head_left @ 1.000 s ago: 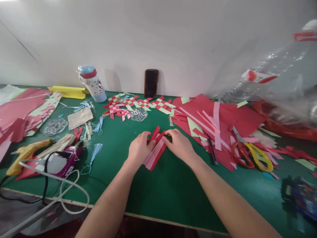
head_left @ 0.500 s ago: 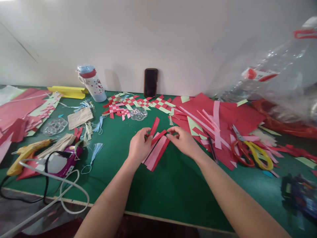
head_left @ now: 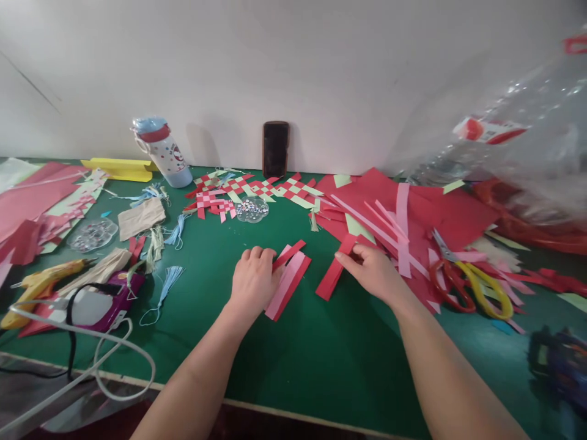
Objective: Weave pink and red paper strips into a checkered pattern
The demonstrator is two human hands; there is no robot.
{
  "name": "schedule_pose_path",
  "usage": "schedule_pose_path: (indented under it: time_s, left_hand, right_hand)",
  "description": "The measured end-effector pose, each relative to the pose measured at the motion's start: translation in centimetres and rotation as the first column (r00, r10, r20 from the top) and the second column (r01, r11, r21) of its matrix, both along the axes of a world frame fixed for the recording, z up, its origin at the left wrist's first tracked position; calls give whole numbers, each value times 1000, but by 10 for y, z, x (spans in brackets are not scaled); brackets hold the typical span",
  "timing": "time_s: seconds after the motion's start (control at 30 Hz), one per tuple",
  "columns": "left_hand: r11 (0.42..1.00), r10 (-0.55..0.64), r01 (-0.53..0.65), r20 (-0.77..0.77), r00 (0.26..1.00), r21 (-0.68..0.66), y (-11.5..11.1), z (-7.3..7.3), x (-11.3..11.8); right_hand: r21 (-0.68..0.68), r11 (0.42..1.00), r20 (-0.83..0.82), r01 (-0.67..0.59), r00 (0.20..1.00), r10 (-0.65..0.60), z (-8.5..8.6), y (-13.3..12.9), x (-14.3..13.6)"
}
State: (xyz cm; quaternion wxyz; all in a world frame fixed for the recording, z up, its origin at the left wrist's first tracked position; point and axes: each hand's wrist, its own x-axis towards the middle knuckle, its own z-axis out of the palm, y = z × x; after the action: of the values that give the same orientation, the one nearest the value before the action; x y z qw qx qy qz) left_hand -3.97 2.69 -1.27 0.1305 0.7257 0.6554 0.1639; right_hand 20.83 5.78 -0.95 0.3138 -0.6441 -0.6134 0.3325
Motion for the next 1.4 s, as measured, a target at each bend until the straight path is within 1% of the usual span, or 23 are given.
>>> schedule_pose_path:
  time_s: [0.1, 0.17, 0.2, 0.23, 0.3, 0.33, 0.4, 0.5, 0.73, 0.87, 0.93, 1.0, 1.07, 1.13, 1.2, 1.3, 1.4]
  left_hand:
    - [1000, 11, -12, -50, 999, -27, 0, -2, 1]
    - [999, 16, -18, -68, 998, -42, 1, -3, 2]
    - [999, 18, -21, -72, 997, -48, 1, -3, 2]
    - [998, 19, -23, -74, 997, -53, 2, -3, 2]
    - [998, 19, -23, -68, 998, -61, 3, -1, 1]
    - [998, 18, -22, -62, 998, -65, 3, -1, 0]
    - [997, 18, -21, -47, 999, -72, 4, 0, -2]
    - [996, 22, -24, -21, 1000, -84, 5, 1, -3]
    - [994, 39, -34, 44, 998, -102, 6, 5, -2]
    - [993, 52, -44, 71, 996, -107, 6, 7, -3]
    - [993, 52, -43, 79, 996, -112, 6, 7, -3]
    - [992, 45, -35, 79, 996, -119, 7, 7, -4]
    - [991, 33, -24, 70, 997, -130, 6, 8, -4]
    - [990, 18, -10, 54, 998, -140, 5, 9, -3]
    - [989, 2, 3, 35, 999, -145, 2, 10, 0]
    - [989, -47, 41, -38, 998, -144, -5, 13, 6]
    - [984, -95, 75, -122, 988, -159, -11, 16, 12]
  right_hand:
    - [88, 992, 130, 93, 986, -104, 1, 2, 5]
    - [203, 969, 194, 143, 964, -183, 1, 1, 1]
    - [273, 953, 217, 134, 956, -196, 1, 0, -2]
    - [340, 935, 235, 98, 954, -186, 1, -2, -7]
    - [426, 905, 259, -18, 960, -103, 0, -6, -17]
    - [435, 897, 265, -78, 963, -44, 0, -8, -23]
    - [409, 895, 277, -177, 959, 62, -1, -10, -34]
    - [336, 906, 280, -258, 946, 165, -2, -5, -44]
    - [138, 949, 200, -284, 946, 254, -2, 25, -50]
    - [77, 956, 92, -285, 956, 277, 3, 26, -53]
    - [78, 963, 29, -257, 966, 255, 7, 23, -50]
    - [91, 975, -41, -204, 977, 208, 12, 19, -43]
    - [113, 986, -127, -123, 982, 137, 16, 15, -31]
    - [142, 990, -226, -16, 973, 48, 16, 11, -16]
    - [170, 980, -321, 106, 946, -47, 11, 6, 0]
    - [200, 942, -422, 270, 891, -166, -1, 0, 18]
    - [221, 904, -461, 366, 856, -233, -12, -3, 25]
